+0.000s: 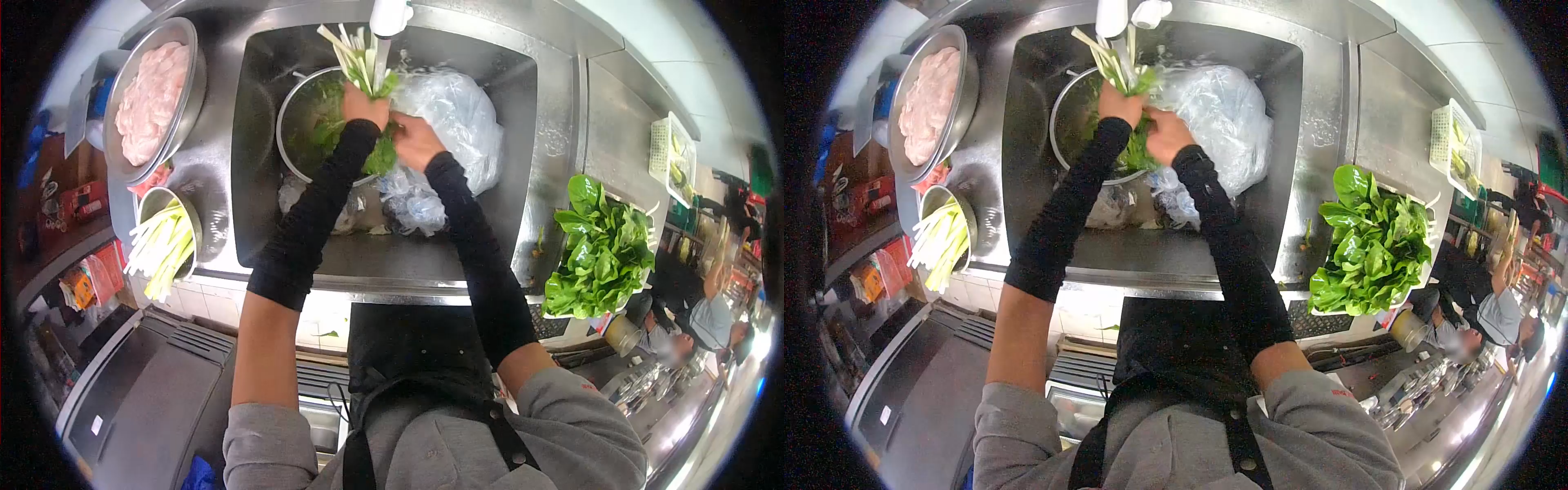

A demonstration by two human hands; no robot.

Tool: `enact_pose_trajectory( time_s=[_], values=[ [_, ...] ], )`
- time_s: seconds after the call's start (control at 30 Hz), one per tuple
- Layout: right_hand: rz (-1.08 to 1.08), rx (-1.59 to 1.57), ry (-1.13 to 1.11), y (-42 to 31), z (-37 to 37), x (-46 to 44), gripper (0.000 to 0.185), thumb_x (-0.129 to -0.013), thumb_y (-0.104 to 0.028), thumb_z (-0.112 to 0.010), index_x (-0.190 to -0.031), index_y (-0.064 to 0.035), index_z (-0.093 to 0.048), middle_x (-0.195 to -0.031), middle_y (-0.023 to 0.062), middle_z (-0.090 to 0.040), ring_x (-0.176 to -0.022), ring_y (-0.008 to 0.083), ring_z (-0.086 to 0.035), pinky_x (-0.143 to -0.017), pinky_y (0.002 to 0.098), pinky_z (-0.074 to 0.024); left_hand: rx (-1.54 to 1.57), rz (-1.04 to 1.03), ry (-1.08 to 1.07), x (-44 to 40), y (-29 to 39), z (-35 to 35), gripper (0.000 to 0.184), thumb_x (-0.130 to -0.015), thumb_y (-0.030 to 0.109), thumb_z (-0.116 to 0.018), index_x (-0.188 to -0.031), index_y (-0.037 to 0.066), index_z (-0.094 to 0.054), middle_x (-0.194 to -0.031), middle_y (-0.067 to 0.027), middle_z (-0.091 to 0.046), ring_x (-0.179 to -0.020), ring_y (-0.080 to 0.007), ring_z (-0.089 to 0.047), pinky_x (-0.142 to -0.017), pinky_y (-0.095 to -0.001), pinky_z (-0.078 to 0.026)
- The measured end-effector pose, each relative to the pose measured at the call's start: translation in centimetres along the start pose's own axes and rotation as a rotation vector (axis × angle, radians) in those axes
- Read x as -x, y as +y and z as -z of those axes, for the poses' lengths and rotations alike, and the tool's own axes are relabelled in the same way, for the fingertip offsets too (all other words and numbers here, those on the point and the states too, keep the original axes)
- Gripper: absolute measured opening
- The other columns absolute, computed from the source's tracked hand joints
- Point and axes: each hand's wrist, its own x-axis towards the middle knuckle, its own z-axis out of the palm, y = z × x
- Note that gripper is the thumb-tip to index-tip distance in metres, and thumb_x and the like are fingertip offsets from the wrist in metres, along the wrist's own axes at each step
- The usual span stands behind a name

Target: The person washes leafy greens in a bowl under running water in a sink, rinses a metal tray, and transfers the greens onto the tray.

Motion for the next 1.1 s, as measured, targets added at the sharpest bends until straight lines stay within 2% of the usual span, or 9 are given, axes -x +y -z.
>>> enact_pose_trajectory(
  time_s=[0.2, 0.33, 0.47, 0.6, 0.7, 0.73, 0.93, 1.07, 1.1],
  values=[
    [-0.2, -0.155, 0.214, -1.9, -0.4, -4.5, 0.09, -0.08, -0.043, -0.071, -0.139, 0.0114, -0.031, -0.12, 0.0309, -0.056, -0.109, 0.0315, -0.06, -0.093, 0.0352, -0.0473, -0.108, 0.094, -0.191, 5.0, -0.5, -0.2, 0.065, -0.072, 0.006, -0.07, -0.125, -0.005, -0.035, -0.111, -0.0322, -0.058, -0.106, -0.0455, -0.057, -0.092, -0.0454, -0.046],
    [-0.142, -0.121, 0.267, -2.3, -0.6, -7.8, 0.084, -0.076, -0.049, -0.073, -0.131, 0.0063, -0.043, -0.124, 0.0286, -0.056, -0.111, 0.0339, -0.059, -0.095, 0.0392, -0.0457, -0.313, -0.054, -0.19, 6.4, -0.5, -0.1, 0.079, -0.069, 0.0, -0.07, -0.135, -0.004, -0.027, -0.126, -0.0328, -0.046, -0.115, -0.0458, -0.05, -0.096, -0.0488, -0.043],
    [-0.239, 0.061, 0.287, -3.8, -0.4, -7.1, 0.03, -0.086, -0.026, -0.069, -0.102, -0.0009, -0.065, -0.094, 0.0161, -0.069, -0.092, 0.0265, -0.065, -0.082, 0.0384, -0.049, -0.292, -0.03, -0.25, 6.2, -0.4, 1.4, 0.079, -0.067, -0.002, -0.07, -0.134, -0.003, -0.029, -0.123, -0.0307, -0.05, -0.112, -0.0463, -0.053, -0.093, -0.0482, -0.045],
    [-0.058, -0.777, -0.166, -2.5, -1.1, -6.6, 0.021, -0.087, -0.013, -0.067, -0.099, 0.0035, -0.066, -0.092, 0.012, -0.068, -0.084, 0.022, -0.065, -0.075, 0.0368, -0.0508, -0.301, 0.07, -0.322, 5.2, -0.9, 3.6, 0.073, -0.068, -0.001, -0.07, -0.13, -0.004, -0.031, -0.113, -0.0314, -0.056, -0.106, -0.0465, -0.056, -0.09, -0.0474, -0.047],
    [0.013, -0.277, -0.082, -2.7, -0.8, -7.5, 0.031, -0.086, -0.021, -0.07, -0.1, 0.0058, -0.064, -0.087, 0.011, -0.067, -0.084, 0.0228, -0.065, -0.072, 0.0379, -0.0514, -0.363, 0.073, -0.335, 4.2, -1.9, 3.8, 0.062, -0.071, 0.002, -0.07, -0.122, -0.004, -0.035, -0.104, -0.0336, -0.059, -0.103, -0.0453, -0.058, -0.087, -0.0476, -0.049],
    [-0.243, -0.108, 0.004, -2.4, -1.3, -8.7, 0.038, -0.086, -0.03, -0.071, -0.1, 0.0047, -0.065, -0.086, 0.0124, -0.067, -0.086, 0.0224, -0.065, -0.071, 0.0414, -0.052, -0.389, 0.089, -0.364, 3.9, -1.7, 4.0, 0.061, -0.071, 0.003, -0.07, -0.121, -0.004, -0.035, -0.104, -0.0336, -0.059, -0.104, -0.0452, -0.058, -0.087, -0.0476, -0.049],
    [-0.044, -0.361, 0.16, -0.6, -3.2, -9.5, 0.053, -0.084, -0.024, -0.071, -0.127, -0.0008, -0.052, -0.106, 0.0209, -0.064, -0.093, 0.0314, -0.065, -0.082, 0.0425, -0.052, -0.563, 0.031, -0.474, 4.2, -1.5, 4.7, 0.08, -0.076, 0.003, -0.065, -0.139, -0.01, -0.017, -0.109, -0.0335, -0.059, -0.104, -0.0439, -0.059, -0.085, -0.0471, -0.05],
    [-0.063, -0.429, -0.017, -4.9, -0.3, -6.7, 0.055, -0.079, -0.014, -0.073, -0.126, -0.0023, -0.047, -0.11, 0.0181, -0.063, -0.1, 0.0303, -0.063, -0.095, 0.0384, -0.0482, -0.608, 0.048, -0.551, 5.0, -0.3, 5.4, 0.067, -0.072, 0.003, -0.068, -0.126, -0.007, -0.03, -0.117, -0.0337, -0.053, -0.107, -0.0455, -0.056, -0.088, -0.0467, -0.049],
    [-0.133, -0.428, -0.032, -5.1, 0.7, -6.7, 0.051, -0.079, -0.015, -0.072, -0.123, -0.0026, -0.049, -0.108, 0.0174, -0.064, -0.1, 0.0297, -0.062, -0.095, 0.0391, -0.0478, -0.665, 0.041, -0.593, 4.9, -0.4, 5.1, 0.08, -0.071, 0.0, -0.066, -0.138, -0.006, -0.022, -0.121, -0.0328, -0.052, -0.107, -0.0446, -0.056, -0.09, -0.0463, -0.049]
  ],
)
